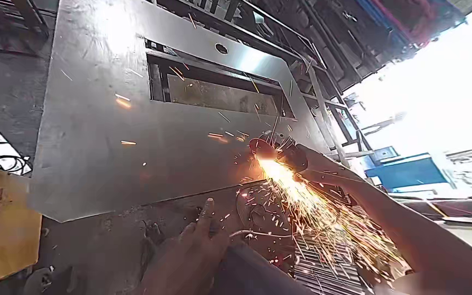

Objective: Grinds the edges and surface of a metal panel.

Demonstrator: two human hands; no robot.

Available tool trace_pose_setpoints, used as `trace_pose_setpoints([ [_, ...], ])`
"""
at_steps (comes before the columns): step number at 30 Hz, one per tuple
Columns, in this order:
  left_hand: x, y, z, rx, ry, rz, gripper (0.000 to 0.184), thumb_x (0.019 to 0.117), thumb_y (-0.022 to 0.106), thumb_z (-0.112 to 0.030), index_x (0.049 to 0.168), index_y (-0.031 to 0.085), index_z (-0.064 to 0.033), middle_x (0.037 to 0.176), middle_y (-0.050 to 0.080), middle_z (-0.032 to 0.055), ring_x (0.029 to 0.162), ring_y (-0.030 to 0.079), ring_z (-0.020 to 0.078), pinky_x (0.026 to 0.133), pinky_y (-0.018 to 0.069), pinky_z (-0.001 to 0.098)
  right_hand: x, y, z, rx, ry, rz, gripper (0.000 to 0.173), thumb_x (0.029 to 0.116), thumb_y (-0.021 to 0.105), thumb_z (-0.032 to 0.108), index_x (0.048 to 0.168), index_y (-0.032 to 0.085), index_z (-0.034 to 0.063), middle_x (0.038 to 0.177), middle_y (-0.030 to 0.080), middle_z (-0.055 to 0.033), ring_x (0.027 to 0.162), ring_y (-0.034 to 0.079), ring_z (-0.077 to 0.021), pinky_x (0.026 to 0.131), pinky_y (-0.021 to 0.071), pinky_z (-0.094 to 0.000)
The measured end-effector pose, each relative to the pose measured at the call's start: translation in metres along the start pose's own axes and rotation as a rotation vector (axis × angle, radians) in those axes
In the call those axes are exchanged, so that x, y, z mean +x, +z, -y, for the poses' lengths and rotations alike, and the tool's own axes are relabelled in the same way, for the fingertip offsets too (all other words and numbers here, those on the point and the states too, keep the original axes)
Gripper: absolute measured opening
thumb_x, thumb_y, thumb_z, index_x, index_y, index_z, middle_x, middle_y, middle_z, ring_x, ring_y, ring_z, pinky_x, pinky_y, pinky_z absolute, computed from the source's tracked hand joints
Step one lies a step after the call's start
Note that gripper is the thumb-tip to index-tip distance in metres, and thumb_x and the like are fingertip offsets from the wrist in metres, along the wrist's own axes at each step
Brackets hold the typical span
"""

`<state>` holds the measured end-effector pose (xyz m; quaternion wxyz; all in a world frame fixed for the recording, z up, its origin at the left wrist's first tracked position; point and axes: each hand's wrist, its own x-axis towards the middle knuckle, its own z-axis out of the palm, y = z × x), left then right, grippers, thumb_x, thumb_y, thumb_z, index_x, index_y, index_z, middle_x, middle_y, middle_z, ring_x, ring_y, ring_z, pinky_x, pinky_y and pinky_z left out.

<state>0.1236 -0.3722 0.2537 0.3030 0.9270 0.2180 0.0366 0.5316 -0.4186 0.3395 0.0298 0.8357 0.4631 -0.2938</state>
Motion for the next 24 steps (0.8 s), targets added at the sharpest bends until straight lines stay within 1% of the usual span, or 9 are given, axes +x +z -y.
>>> trace_pose_setpoints([
  [1,-0.001,-0.002,0.001,-0.005,0.007,0.007,0.021,0.0946,0.065,-0.016,0.114,0.072,-0.0191,0.160,0.040,0.0212,0.092,0.073,0.0379,0.060,0.0599,0.0460,-0.002,0.001,-0.004,0.023,-0.004,0.015,0.021,0.0883,0.074,0.020,0.104,0.069,0.0072,0.085,0.066,0.0015,0.074,0.059,-0.0028,0.070,0.0522,-0.0244],
  [4,-0.005,-0.010,0.003,-0.022,0.030,0.026,0.019,0.0937,0.065,-0.015,0.111,0.071,-0.0198,0.161,0.040,0.0182,0.087,0.073,0.0359,0.056,0.0583,0.0454,-0.016,0.002,0.020,0.058,0.097,-0.034,0.045,0.0865,0.077,0.011,0.128,0.059,0.0084,0.107,0.066,-0.0089,0.093,0.063,-0.0159,0.084,0.0531,-0.0381],
  [6,-0.008,-0.014,0.005,-0.038,0.047,0.028,0.020,0.0931,0.063,-0.013,0.111,0.072,-0.0191,0.160,0.041,0.0183,0.087,0.073,0.0359,0.055,0.0579,0.0457,-0.016,0.005,0.029,0.011,0.118,-0.053,0.044,0.0866,0.077,0.005,0.127,0.059,0.0046,0.106,0.063,-0.0116,0.090,0.059,-0.0178,0.082,0.0496,-0.0383],
  [9,-0.012,-0.018,0.010,-0.057,0.066,0.034,0.021,0.0957,0.061,-0.013,0.113,0.072,-0.0184,0.159,0.043,0.0180,0.093,0.073,0.0367,0.059,0.0589,0.0465,-0.012,0.006,0.023,0.000,0.005,-0.023,0.060,0.0826,0.080,0.011,0.137,0.056,0.0045,0.117,0.066,-0.0130,0.102,0.064,-0.0179,0.091,0.0519,-0.0397],
  [10,-0.013,-0.020,0.011,-0.061,0.070,0.037,0.020,0.0969,0.061,-0.014,0.112,0.072,-0.0181,0.159,0.043,0.0180,0.092,0.072,0.0367,0.059,0.0586,0.0465,-0.012,0.010,0.023,0.063,-0.014,-0.064,0.053,0.0786,0.078,0.009,0.128,0.059,0.0076,0.106,0.068,-0.0068,0.091,0.065,-0.0111,0.080,0.0559,-0.0322],
  [11,-0.014,-0.022,0.012,-0.066,0.072,0.045,0.019,0.0976,0.060,-0.014,0.112,0.072,-0.0178,0.159,0.042,0.0181,0.092,0.072,0.0367,0.060,0.0590,0.0469,-0.018,0.011,0.033,0.121,0.027,-0.064,0.048,0.0825,0.078,0.006,0.126,0.058,0.0090,0.099,0.065,-0.0037,0.082,0.062,-0.0074,0.073,0.0543,-0.0277],
  [15,-0.019,-0.028,0.018,-0.063,0.111,0.039,0.016,0.0989,0.059,-0.016,0.110,0.071,-0.0164,0.151,0.052,0.0180,0.089,0.073,0.0359,0.058,0.0585,0.0466,-0.020,0.014,0.035,0.269,0.130,-0.045,0.064,0.0789,0.084,0.007,0.135,0.053,0.0082,0.107,0.066,-0.0093,0.090,0.065,-0.0141,0.079,0.0562,-0.0337],
  [18,-0.022,-0.032,0.024,-0.108,0.154,0.081,0.017,0.1019,0.057,-0.021,0.113,0.070,-0.0175,0.142,0.060,0.0146,0.092,0.073,0.0357,0.061,0.0594,0.0495,-0.017,0.018,0.021,0.444,0.175,-0.074,0.075,0.0673,0.083,0.014,0.135,0.052,0.0133,0.104,0.070,-0.0081,0.087,0.071,-0.0176,0.074,0.0606,-0.0371],
  [24,-0.019,-0.036,0.027,-0.171,0.287,0.138,0.019,0.1022,0.056,-0.016,0.115,0.069,-0.0140,0.129,0.068,0.0130,0.101,0.072,0.0348,0.068,0.0607,0.0512,-0.024,0.016,-0.013,0.529,0.265,-0.106,0.072,0.0719,0.082,0.012,0.136,0.050,0.0131,0.102,0.069,-0.0127,0.081,0.071,-0.0228,0.070,0.0608,-0.0401],
])
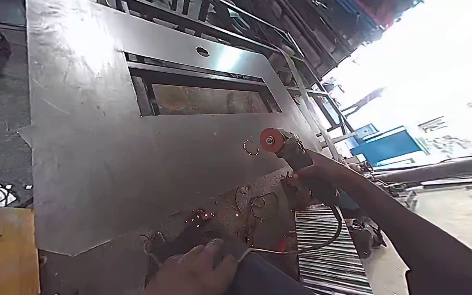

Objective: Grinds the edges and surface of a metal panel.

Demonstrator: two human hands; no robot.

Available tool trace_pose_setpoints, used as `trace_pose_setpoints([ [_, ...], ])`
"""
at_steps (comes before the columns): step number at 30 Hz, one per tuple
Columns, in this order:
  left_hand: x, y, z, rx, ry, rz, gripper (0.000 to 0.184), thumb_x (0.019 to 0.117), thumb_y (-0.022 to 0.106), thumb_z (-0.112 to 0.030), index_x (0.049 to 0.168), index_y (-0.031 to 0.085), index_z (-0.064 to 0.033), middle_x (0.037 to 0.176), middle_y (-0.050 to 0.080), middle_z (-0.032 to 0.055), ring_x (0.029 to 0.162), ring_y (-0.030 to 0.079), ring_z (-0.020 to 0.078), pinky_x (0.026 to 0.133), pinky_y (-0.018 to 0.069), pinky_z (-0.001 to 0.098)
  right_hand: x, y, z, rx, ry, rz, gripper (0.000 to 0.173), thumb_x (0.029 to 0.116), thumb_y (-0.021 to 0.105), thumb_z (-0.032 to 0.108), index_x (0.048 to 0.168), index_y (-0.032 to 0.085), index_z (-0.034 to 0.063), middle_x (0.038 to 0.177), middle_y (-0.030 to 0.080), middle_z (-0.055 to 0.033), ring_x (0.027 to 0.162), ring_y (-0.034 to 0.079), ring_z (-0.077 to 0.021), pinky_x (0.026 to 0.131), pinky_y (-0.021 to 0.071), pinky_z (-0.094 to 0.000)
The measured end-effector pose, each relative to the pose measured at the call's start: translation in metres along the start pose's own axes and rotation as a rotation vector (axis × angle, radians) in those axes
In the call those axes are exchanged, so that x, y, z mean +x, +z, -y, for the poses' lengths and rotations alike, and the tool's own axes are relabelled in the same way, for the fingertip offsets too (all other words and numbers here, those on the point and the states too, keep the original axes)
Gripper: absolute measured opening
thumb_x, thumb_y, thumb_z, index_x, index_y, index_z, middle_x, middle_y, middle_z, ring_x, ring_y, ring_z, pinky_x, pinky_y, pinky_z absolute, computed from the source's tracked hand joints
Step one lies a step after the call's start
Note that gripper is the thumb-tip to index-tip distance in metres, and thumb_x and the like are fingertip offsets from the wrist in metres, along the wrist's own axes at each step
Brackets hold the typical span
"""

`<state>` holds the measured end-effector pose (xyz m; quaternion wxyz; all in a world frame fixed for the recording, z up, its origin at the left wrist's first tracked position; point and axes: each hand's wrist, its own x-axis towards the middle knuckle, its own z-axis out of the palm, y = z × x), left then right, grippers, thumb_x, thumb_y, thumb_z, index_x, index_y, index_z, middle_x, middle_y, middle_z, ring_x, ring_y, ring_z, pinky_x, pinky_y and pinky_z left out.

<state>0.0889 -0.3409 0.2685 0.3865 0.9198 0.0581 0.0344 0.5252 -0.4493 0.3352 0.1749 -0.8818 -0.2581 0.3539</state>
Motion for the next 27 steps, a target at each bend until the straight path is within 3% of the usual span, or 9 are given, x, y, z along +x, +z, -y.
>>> trace_pose_setpoints([
  [15,0.023,0.001,0.009,-0.019,0.111,0.050,0.020,0.1066,0.051,-0.020,0.113,0.069,-0.0137,0.125,0.070,0.0105,0.101,0.073,0.0303,0.068,0.0608,0.0472,0.019,-0.004,0.001,-0.045,0.005,0.048,0.073,0.0673,0.086,0.012,0.131,0.051,0.0110,0.100,0.069,-0.0135,0.080,0.071,-0.0241,0.069,0.0608,-0.0418],
  [23,0.033,0.007,0.006,-0.028,0.092,0.055,0.019,0.1051,0.052,-0.020,0.113,0.068,-0.0142,0.125,0.070,0.0105,0.103,0.072,0.0313,0.069,0.0609,0.0483,0.029,-0.011,0.009,-0.074,-0.016,0.078,0.076,0.0702,0.084,0.003,0.136,0.048,0.0111,0.104,0.067,-0.0143,0.083,0.069,-0.0243,0.071,0.0599,-0.0409],
  [27,0.039,0.007,0.002,-0.052,0.091,0.085,0.020,0.1047,0.052,-0.016,0.114,0.069,-0.0132,0.124,0.069,0.0117,0.101,0.071,0.0333,0.067,0.0596,0.0498,0.036,-0.016,0.014,-0.167,-0.059,0.057,0.080,0.0669,0.085,0.008,0.137,0.049,0.0115,0.106,0.067,-0.0148,0.085,0.069,-0.0249,0.072,0.0594,-0.0430],
])
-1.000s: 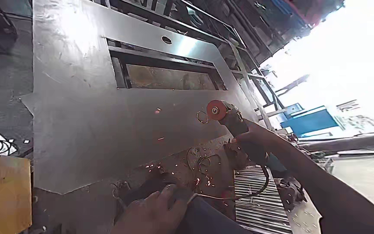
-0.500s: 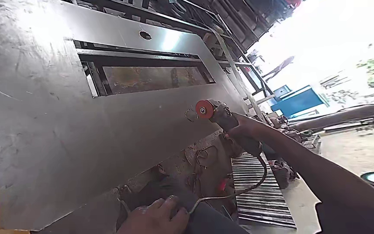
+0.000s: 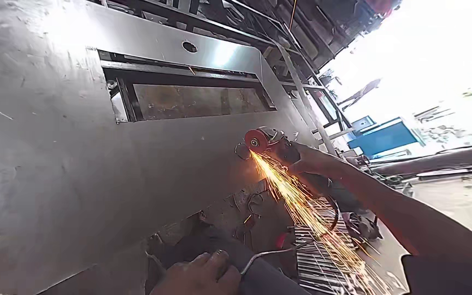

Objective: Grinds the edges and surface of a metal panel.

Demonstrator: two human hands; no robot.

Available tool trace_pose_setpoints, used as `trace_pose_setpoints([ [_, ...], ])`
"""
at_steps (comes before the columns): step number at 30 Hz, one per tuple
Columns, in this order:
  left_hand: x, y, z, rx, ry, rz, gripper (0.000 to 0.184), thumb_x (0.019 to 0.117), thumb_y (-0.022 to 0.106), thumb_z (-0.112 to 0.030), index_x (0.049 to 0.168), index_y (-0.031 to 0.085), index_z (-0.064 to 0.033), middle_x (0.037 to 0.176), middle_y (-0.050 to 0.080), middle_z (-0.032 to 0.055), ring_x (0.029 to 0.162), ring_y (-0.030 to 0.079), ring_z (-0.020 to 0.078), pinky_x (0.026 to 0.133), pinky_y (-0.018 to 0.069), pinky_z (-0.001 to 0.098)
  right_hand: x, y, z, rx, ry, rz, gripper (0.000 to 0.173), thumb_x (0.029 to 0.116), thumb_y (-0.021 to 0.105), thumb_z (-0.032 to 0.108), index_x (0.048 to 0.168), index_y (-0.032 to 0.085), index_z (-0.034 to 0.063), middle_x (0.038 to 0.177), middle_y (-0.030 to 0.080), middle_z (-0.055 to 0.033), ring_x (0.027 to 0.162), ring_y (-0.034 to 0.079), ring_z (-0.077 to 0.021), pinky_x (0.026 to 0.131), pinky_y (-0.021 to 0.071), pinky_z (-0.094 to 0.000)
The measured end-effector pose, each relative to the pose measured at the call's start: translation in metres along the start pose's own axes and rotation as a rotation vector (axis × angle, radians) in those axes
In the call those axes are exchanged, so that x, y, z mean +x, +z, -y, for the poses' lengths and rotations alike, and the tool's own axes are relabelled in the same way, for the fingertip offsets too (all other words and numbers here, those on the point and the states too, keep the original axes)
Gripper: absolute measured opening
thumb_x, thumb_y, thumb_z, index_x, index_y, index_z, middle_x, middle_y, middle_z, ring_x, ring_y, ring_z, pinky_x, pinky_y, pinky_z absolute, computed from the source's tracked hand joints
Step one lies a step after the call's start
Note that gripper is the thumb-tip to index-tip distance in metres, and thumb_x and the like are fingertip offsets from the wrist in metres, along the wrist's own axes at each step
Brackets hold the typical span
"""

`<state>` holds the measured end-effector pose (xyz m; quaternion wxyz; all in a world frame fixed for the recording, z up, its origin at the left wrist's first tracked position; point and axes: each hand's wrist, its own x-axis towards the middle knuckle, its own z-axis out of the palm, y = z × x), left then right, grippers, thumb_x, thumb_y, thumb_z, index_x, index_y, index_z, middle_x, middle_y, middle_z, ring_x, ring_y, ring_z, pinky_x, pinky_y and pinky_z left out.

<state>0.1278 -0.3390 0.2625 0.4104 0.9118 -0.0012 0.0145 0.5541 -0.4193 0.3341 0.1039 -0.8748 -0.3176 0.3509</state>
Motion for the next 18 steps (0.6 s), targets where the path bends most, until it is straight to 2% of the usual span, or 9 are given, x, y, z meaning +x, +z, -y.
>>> trace_pose_setpoints([
  [3,0.004,0.000,-0.002,-0.004,0.007,-0.012,0.020,0.1057,0.051,-0.017,0.114,0.069,-0.0125,0.124,0.069,0.0117,0.099,0.071,0.0332,0.066,0.0595,0.0489,0.005,-0.006,0.000,-0.018,-0.062,0.023,0.077,0.0647,0.084,0.006,0.134,0.052,0.0134,0.104,0.069,-0.0090,0.082,0.069,-0.0181,0.069,0.0596,-0.0356],
  [4,0.005,0.000,-0.003,-0.005,0.008,-0.021,0.020,0.1052,0.052,-0.016,0.114,0.069,-0.0125,0.123,0.069,0.0116,0.099,0.072,0.0332,0.066,0.0596,0.0488,0.010,-0.010,-0.001,-0.017,-0.080,0.047,0.075,0.0686,0.086,0.002,0.135,0.051,0.0106,0.104,0.067,-0.0112,0.082,0.067,-0.0195,0.069,0.0575,-0.0368],
  [7,0.010,0.003,-0.004,-0.017,0.001,-0.030,0.021,0.1055,0.051,-0.016,0.115,0.069,-0.0130,0.124,0.069,0.0118,0.099,0.071,0.0341,0.065,0.0594,0.0495,0.019,-0.013,0.001,-0.119,-0.083,0.018,0.075,0.0590,0.083,0.009,0.129,0.056,0.0120,0.098,0.069,-0.0109,0.080,0.069,-0.0213,0.068,0.0584,-0.0407],
  [10,0.015,0.005,-0.006,-0.025,-0.001,-0.032,0.021,0.1049,0.051,-0.015,0.116,0.069,-0.0129,0.124,0.068,0.0124,0.099,0.071,0.0345,0.065,0.0591,0.0498,0.026,-0.022,0.005,-0.209,-0.111,0.042,0.080,0.0640,0.085,0.008,0.136,0.051,0.0128,0.103,0.068,-0.0126,0.086,0.069,-0.0233,0.074,0.0591,-0.0442],
  [11,0.017,0.007,-0.007,-0.033,0.005,-0.036,0.021,0.1042,0.052,-0.014,0.116,0.069,-0.0127,0.124,0.068,0.0129,0.099,0.071,0.0348,0.066,0.0592,0.0501,0.032,-0.026,0.003,-0.248,-0.137,0.044,0.077,0.0642,0.087,0.009,0.133,0.052,0.0120,0.101,0.068,-0.0126,0.084,0.068,-0.0239,0.072,0.0583,-0.0452],
  [12,0.019,0.008,-0.007,-0.041,0.009,-0.036,0.021,0.1035,0.052,-0.013,0.117,0.069,-0.0126,0.124,0.068,0.0134,0.099,0.071,0.0350,0.066,0.0595,0.0504,0.036,-0.029,0.001,-0.291,-0.164,0.035,0.075,0.0616,0.087,0.013,0.129,0.054,0.0126,0.097,0.069,-0.0105,0.081,0.069,-0.0222,0.069,0.0586,-0.0438],
  [14,0.025,0.012,-0.010,-0.040,0.009,-0.031,0.021,0.1030,0.053,-0.013,0.117,0.068,-0.0125,0.124,0.068,0.0137,0.100,0.071,0.0351,0.066,0.0593,0.0502,0.040,-0.036,0.006,-0.338,-0.220,0.059,0.071,0.0639,0.089,0.013,0.126,0.054,0.0105,0.096,0.068,-0.0102,0.081,0.068,-0.0212,0.071,0.0575,-0.0437],
  [16,0.032,0.017,-0.013,-0.026,0.011,-0.047,0.021,0.1022,0.054,-0.013,0.117,0.068,-0.0127,0.123,0.068,0.0138,0.098,0.071,0.0349,0.065,0.0592,0.0497,0.044,-0.043,0.007,-0.365,-0.287,0.083,0.073,0.0657,0.088,0.017,0.130,0.055,0.0134,0.099,0.069,-0.0062,0.083,0.068,-0.0161,0.073,0.0579,-0.0384],
  [18,0.040,0.023,-0.019,-0.012,0.002,-0.083,0.019,0.1022,0.054,-0.014,0.116,0.067,-0.0134,0.120,0.068,0.0135,0.096,0.071,0.0339,0.065,0.0591,0.0489,0.051,-0.047,0.011,-0.373,-0.315,0.099,0.071,0.0621,0.085,0.017,0.126,0.055,0.0133,0.097,0.070,-0.0069,0.082,0.069,-0.0181,0.071,0.0584,-0.0407],
])
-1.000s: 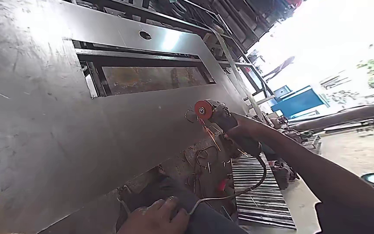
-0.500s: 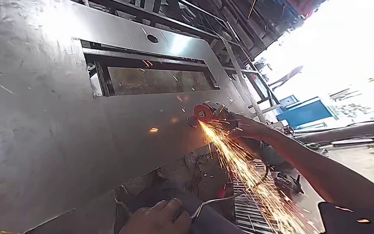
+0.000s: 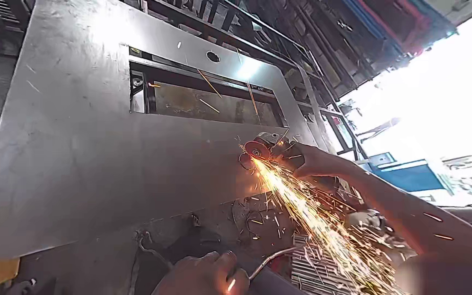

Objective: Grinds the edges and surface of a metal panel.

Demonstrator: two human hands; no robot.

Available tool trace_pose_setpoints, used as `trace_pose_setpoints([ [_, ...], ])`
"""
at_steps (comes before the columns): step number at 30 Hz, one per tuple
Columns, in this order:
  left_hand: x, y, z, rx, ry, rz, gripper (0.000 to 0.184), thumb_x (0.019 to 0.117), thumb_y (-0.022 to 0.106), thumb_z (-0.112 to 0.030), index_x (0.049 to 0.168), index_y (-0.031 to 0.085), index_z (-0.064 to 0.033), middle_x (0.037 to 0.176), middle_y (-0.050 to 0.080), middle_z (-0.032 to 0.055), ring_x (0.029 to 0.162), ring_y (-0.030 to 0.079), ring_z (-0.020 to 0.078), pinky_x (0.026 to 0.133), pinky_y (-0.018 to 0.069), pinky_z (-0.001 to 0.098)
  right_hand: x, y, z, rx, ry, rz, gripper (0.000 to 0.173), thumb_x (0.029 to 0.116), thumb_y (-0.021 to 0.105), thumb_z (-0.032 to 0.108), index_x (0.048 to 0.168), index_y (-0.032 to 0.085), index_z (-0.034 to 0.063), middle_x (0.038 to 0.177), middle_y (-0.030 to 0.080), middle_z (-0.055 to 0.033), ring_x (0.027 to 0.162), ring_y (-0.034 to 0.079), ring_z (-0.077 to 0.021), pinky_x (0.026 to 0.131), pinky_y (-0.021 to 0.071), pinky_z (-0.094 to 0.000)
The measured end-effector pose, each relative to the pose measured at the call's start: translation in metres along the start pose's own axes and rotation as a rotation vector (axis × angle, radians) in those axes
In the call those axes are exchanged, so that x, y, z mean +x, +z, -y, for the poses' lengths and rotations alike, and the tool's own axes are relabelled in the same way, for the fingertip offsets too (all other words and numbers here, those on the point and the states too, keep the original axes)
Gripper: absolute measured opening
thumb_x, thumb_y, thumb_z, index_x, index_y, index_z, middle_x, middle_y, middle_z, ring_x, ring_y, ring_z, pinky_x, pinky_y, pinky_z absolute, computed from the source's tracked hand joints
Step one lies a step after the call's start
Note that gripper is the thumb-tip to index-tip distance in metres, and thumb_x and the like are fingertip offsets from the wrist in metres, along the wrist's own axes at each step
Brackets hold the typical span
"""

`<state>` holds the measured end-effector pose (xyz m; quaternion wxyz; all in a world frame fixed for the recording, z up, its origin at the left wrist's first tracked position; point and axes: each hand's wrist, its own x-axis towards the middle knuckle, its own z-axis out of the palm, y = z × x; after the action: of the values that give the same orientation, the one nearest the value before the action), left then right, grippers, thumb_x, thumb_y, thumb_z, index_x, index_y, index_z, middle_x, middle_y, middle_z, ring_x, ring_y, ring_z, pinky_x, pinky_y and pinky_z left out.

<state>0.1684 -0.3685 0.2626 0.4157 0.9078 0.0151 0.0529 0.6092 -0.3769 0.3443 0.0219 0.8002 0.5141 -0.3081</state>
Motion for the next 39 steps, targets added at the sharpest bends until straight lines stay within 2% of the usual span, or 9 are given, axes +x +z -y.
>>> trace_pose_setpoints([
  [12,0.080,0.053,-0.045,0.122,-0.075,-0.248,0.027,0.1003,0.050,-0.003,0.117,0.070,-0.0088,0.125,0.070,0.0164,0.100,0.073,0.0353,0.068,0.0596,0.0471,0.055,-0.041,-0.002,-0.385,-0.239,0.087,0.084,0.0655,0.093,0.019,0.139,0.051,0.0163,0.104,0.070,-0.0094,0.090,0.069,-0.0244,0.079,0.0570,-0.0506],
  [16,0.104,0.069,-0.059,0.130,-0.127,-0.320,0.027,0.1004,0.049,-0.003,0.117,0.071,-0.0076,0.123,0.071,0.0163,0.100,0.073,0.0350,0.065,0.0597,0.0473,0.047,-0.052,0.010,-0.414,-0.259,0.118,0.062,0.0719,0.088,0.015,0.127,0.059,0.0156,0.095,0.068,-0.0060,0.081,0.066,-0.0182,0.074,0.0541,-0.0419],
  [18,0.111,0.075,-0.065,0.125,-0.144,-0.351,0.027,0.1019,0.049,-0.004,0.117,0.071,-0.0069,0.123,0.071,0.0170,0.102,0.073,0.0357,0.068,0.0601,0.0478,0.038,-0.053,0.029,-0.470,-0.207,0.113,0.061,0.0741,0.089,0.011,0.128,0.062,0.0135,0.097,0.067,-0.0108,0.084,0.063,-0.0240,0.077,0.0504,-0.0478],
  [19,0.114,0.079,-0.065,0.138,-0.149,-0.359,0.027,0.1030,0.048,-0.006,0.119,0.070,-0.0081,0.123,0.070,0.0165,0.103,0.073,0.0351,0.070,0.0604,0.0473,0.046,-0.055,0.023,-0.498,-0.273,0.092,0.051,0.0703,0.088,0.014,0.117,0.066,0.0130,0.091,0.067,-0.0083,0.081,0.063,-0.0215,0.074,0.0493,-0.0466],
  [23,0.118,0.086,-0.067,0.169,-0.180,-0.389,0.027,0.1037,0.048,-0.008,0.120,0.070,-0.0097,0.124,0.070,0.0153,0.101,0.073,0.0343,0.068,0.0602,0.0468,0.058,-0.065,0.014,-0.462,-0.440,0.192,0.046,0.0764,0.084,0.016,0.117,0.065,0.0100,0.091,0.065,-0.0040,0.078,0.061,-0.0131,0.071,0.0493,-0.0351],
  [27,0.117,0.079,-0.069,0.146,-0.187,-0.383,0.027,0.1027,0.049,-0.005,0.119,0.070,-0.0077,0.123,0.070,0.0174,0.101,0.073,0.0356,0.069,0.0603,0.0472,0.071,-0.064,0.016,-0.534,-0.411,0.152,0.070,0.0690,0.089,0.015,0.132,0.058,0.0123,0.105,0.068,-0.0126,0.091,0.066,-0.0262,0.080,0.0538,-0.0501],
  [31,0.121,0.085,-0.064,0.141,-0.198,-0.359,0.027,0.1035,0.049,-0.007,0.122,0.068,-0.0098,0.125,0.069,0.0172,0.105,0.072,0.0360,0.071,0.0606,0.0493,0.088,-0.066,0.014,-0.660,-0.492,0.109,0.055,0.0709,0.092,0.020,0.120,0.067,0.0111,0.095,0.070,-0.0106,0.086,0.067,-0.0272,0.077,0.0530,-0.0524],
  [34,0.127,0.093,-0.066,0.117,-0.229,-0.402,0.024,0.1032,0.054,-0.011,0.120,0.070,-0.0123,0.117,0.072,0.0130,0.098,0.073,0.0331,0.065,0.0596,0.0471,0.086,-0.066,0.024,-0.711,-0.454,0.063,0.074,0.0621,0.092,0.027,0.126,0.055,0.0221,0.087,0.068,-0.0053,0.078,0.068,-0.0244,0.067,0.0547,-0.0518],
  [39,0.143,0.102,-0.088,0.061,-0.166,-0.519,0.022,0.1057,0.050,-0.010,0.116,0.070,-0.0051,0.110,0.072,0.0170,0.095,0.073,0.0331,0.070,0.0605,0.0459,0.084,-0.074,0.022,-0.442,-0.423,0.158,0.074,0.0633,0.093,0.015,0.125,0.053,0.0159,0.100,0.066,-0.0097,0.087,0.068,-0.0236,0.073,0.0571,-0.0472],
])
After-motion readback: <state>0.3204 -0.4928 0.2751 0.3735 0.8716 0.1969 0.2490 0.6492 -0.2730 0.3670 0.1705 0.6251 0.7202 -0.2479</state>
